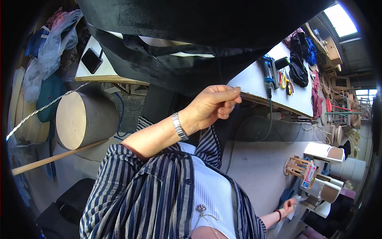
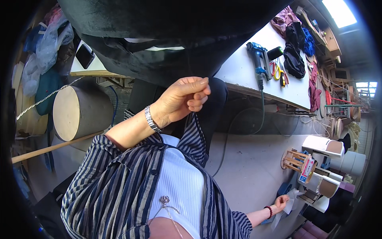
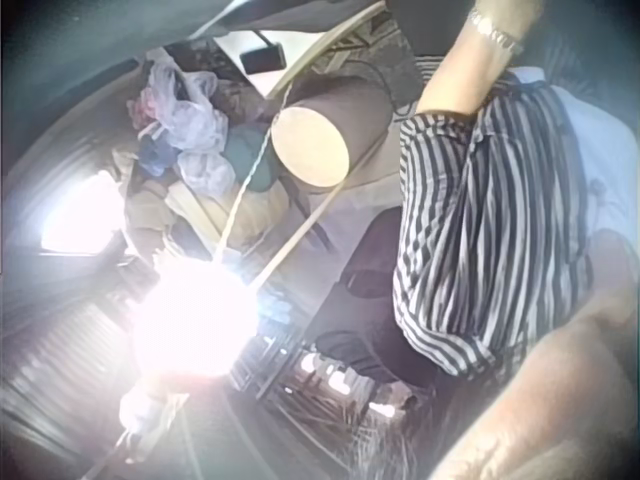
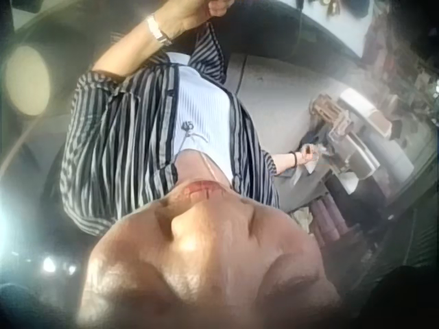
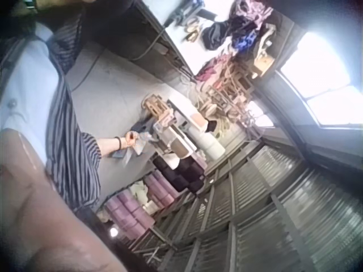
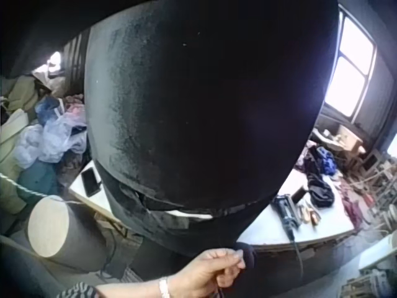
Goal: The recorder is hand-sewing a black fabric upholstery piece at a workbench.
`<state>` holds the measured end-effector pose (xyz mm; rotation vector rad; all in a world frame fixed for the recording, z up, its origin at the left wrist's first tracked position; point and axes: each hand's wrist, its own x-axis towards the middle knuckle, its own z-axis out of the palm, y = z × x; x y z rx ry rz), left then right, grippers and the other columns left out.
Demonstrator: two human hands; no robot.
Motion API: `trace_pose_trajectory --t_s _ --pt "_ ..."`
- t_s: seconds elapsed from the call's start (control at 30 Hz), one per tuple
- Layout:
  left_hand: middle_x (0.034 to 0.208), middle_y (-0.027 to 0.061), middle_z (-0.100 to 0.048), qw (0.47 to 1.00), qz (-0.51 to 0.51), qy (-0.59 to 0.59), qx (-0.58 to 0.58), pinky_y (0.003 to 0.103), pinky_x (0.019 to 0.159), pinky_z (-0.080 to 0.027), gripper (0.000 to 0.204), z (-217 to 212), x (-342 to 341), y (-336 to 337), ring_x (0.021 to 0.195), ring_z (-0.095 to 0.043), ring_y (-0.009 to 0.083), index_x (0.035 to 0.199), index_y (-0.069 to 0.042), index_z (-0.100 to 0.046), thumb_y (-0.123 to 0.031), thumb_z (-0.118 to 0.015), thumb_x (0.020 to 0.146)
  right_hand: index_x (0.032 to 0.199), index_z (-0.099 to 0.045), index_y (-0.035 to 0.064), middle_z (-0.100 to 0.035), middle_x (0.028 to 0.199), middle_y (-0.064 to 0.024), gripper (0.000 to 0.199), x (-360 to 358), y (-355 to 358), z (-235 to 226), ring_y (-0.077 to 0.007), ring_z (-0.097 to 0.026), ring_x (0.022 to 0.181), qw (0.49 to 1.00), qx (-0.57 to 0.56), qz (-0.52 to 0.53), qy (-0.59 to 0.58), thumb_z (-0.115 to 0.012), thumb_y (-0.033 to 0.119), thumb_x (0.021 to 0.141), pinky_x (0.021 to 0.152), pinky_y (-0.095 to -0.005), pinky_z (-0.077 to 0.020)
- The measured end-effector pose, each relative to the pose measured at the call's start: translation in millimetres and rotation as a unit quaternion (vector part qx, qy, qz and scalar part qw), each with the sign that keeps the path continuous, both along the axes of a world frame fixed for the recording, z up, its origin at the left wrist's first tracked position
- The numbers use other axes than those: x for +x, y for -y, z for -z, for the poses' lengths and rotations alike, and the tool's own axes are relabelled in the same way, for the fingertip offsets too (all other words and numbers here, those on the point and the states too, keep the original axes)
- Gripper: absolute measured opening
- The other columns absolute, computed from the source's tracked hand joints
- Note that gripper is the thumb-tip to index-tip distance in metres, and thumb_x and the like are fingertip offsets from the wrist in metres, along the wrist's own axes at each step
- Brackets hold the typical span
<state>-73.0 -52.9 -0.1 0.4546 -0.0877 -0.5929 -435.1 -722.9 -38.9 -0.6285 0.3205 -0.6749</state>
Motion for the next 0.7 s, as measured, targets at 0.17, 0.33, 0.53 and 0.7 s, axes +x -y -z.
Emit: trace_pose_trajectory --t_s 0.17,0.33,0.53,0.7 --pt "0.056 -0.0027 -0.051 0.987 0.044 0.058 0.143 0.018 0.044 -0.030 0.031 8 -18 -30 0.043 -0.037 0.0037 0.075 -0.002 -0.064 -0.025 -0.062 0.094 0.091 -0.058 0.0026 -0.052 0.069 -0.0031 0.004 -4 -14 78 -0.0115 -0.045 0.056 0.907 -0.274 0.086 -0.309 -0.057 0.006 0.088 0.046 -0.0258 -0.0392" --pt "0.057 0.0034 -0.059 0.835 0.119 0.250 0.475 0.025 0.052 -0.042 0.029 48 -54 -61 0.051 -0.052 0.0097 0.076 -0.002 -0.069 -0.025 -0.061 0.092 0.098 -0.067 0.0012 -0.060 0.067 -0.0044 0.017 48 -37 135 -0.0133 -0.051 0.055 0.640 -0.503 0.159 -0.559 -0.062 0.014 0.088 0.047 -0.0289 -0.0434" --pt "0.077 0.0130 -0.066 0.380 0.127 0.412 0.818 0.036 0.060 -0.053 0.029 25 -91 -114 0.069 -0.067 0.0300 0.104 -0.007 -0.068 -0.021 -0.069 0.079 0.092 -0.068 0.0005 -0.060 0.078 -0.0060 0.008 311 -386 -16 -0.0108 -0.053 0.059 0.652 -0.721 -0.114 -0.203 -0.062 -0.001 0.087 0.053 -0.0235 -0.0411" --pt "0.092 0.0065 -0.059 0.462 -0.364 0.436 0.681 0.031 0.051 -0.049 0.027 -30 -43 -87 0.056 -0.059 0.0212 0.098 -0.006 -0.067 -0.005 -0.076 0.072 0.090 -0.067 -0.0006 -0.061 0.079 -0.0117 0.010 373 -502 -91 -0.0236 -0.060 0.065 0.570 -0.807 -0.143 0.063 -0.066 -0.004 0.080 0.058 -0.0283 -0.0466"
